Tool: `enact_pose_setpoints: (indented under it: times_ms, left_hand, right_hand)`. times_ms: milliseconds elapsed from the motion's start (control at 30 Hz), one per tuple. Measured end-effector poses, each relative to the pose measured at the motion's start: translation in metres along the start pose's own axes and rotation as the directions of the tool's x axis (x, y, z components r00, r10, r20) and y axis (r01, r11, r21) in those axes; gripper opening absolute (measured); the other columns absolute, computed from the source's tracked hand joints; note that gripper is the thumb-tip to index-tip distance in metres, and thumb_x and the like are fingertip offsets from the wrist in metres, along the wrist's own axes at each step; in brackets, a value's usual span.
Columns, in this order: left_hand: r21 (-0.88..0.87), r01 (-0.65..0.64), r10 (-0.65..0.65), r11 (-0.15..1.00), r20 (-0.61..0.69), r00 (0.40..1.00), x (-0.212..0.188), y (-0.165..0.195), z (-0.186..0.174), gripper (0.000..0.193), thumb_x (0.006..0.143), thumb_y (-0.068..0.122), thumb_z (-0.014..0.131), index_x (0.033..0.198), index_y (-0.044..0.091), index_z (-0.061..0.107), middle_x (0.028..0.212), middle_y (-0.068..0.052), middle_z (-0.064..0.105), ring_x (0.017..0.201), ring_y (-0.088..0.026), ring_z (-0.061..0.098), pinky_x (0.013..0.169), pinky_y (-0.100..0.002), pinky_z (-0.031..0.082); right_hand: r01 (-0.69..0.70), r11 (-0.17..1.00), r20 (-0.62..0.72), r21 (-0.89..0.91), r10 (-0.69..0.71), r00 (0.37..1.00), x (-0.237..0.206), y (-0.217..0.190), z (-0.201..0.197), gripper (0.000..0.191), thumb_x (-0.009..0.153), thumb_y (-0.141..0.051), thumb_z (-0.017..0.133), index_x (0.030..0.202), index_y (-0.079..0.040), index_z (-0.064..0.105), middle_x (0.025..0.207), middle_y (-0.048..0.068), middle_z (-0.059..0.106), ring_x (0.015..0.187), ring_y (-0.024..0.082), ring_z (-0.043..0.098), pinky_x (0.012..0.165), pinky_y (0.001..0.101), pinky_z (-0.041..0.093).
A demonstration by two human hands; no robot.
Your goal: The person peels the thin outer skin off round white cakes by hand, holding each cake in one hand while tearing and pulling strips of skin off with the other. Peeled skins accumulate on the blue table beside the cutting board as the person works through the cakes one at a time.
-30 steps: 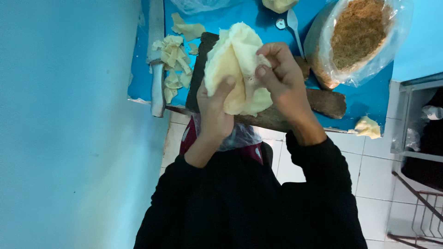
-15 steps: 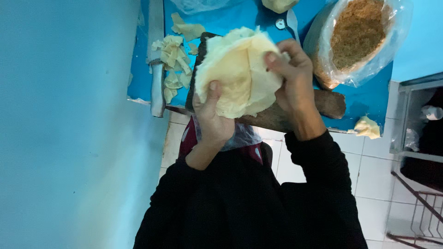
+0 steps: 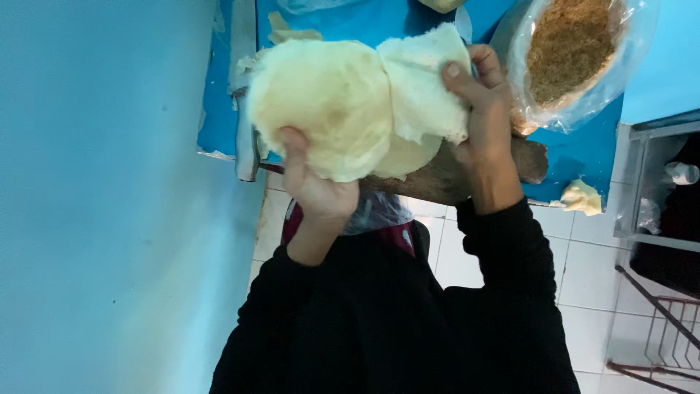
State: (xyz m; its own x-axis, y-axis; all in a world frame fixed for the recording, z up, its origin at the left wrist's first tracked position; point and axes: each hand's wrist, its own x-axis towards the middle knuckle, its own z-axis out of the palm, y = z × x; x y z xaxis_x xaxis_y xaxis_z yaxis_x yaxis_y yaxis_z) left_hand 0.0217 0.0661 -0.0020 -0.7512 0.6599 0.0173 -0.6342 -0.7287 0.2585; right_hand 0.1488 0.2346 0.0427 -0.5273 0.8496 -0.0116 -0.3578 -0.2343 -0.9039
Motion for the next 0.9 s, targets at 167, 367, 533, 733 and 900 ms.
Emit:
enact_pose_setpoints:
  times_ms: [167, 367, 533, 733, 900]
  left_hand:
    - [0.068, -0.209, 0.197, 0.976, 0.149, 0.969, 0.019, 0.028, 0.003, 0.06, 0.109, 0.038, 0.061, 0.158, 0.01, 0.04, 0.154, -0.014, 0.053, 0.144, -0.033, 0.053, 0.124, -0.054, 0.044]
    - [0.033, -0.159, 0.159, 0.987, 0.016, 0.987, 0.021, 0.049, 0.001, 0.058, 0.112, 0.039, 0.056, 0.159, 0.01, 0.039, 0.157, -0.011, 0.05, 0.141, -0.03, 0.051, 0.124, -0.049, 0.042]
    - [0.027, -0.144, 0.144, 0.989, 0.007, 0.99, 0.021, 0.046, -0.003, 0.058, 0.111, 0.038, 0.057, 0.157, 0.008, 0.039, 0.155, -0.012, 0.051, 0.146, -0.031, 0.051, 0.127, -0.052, 0.041]
    - [-0.008, -0.15, 0.15, 0.989, -0.008, 0.989, 0.024, 0.042, -0.01, 0.057, 0.112, 0.033, 0.059, 0.159, 0.008, 0.039, 0.153, -0.011, 0.051, 0.141, -0.029, 0.051, 0.124, -0.049, 0.041]
    - [-0.006, -0.136, 0.136, 0.991, 0.009, 0.991, 0.023, 0.039, -0.011, 0.057, 0.11, 0.032, 0.061, 0.157, 0.01, 0.04, 0.155, -0.011, 0.052, 0.142, -0.029, 0.052, 0.125, -0.05, 0.042]
  right_hand:
    - [0.056, 0.997, 0.042, -0.056, -0.054, 0.998, 0.006, -0.009, -0.008, 0.014, 0.104, -0.009, 0.072, 0.113, -0.008, 0.06, 0.105, 0.004, 0.065, 0.096, 0.015, 0.066, 0.088, 0.0317, 0.058]
    - [0.407, 0.687, 0.248, -0.602, -0.323, 0.913, 0.021, -0.042, 0.009, 0.014, 0.105, -0.012, 0.071, 0.115, -0.005, 0.064, 0.109, 0.004, 0.069, 0.098, 0.015, 0.066, 0.088, 0.032, 0.054]
    - [0.686, 0.107, 0.683, -0.72, -0.066, 0.728, -0.011, -0.029, 0.041, 0.036, 0.093, -0.012, 0.079, 0.124, -0.007, 0.063, 0.118, 0.015, 0.067, 0.104, 0.034, 0.067, 0.085, 0.0418, 0.054]
    - [0.512, 0.303, 0.545, -0.804, 0.027, 0.838, -0.041, -0.013, 0.042, 0.037, 0.098, -0.002, 0.07, 0.133, -0.008, 0.059, 0.121, 0.013, 0.064, 0.106, 0.031, 0.066, 0.084, 0.0397, 0.056]
    - [0.675, 0.163, 0.676, -0.719, -0.062, 0.735, -0.044, -0.007, 0.036, 0.032, 0.092, -0.003, 0.075, 0.122, -0.009, 0.066, 0.111, 0.008, 0.068, 0.103, 0.031, 0.065, 0.082, 0.0413, 0.055]
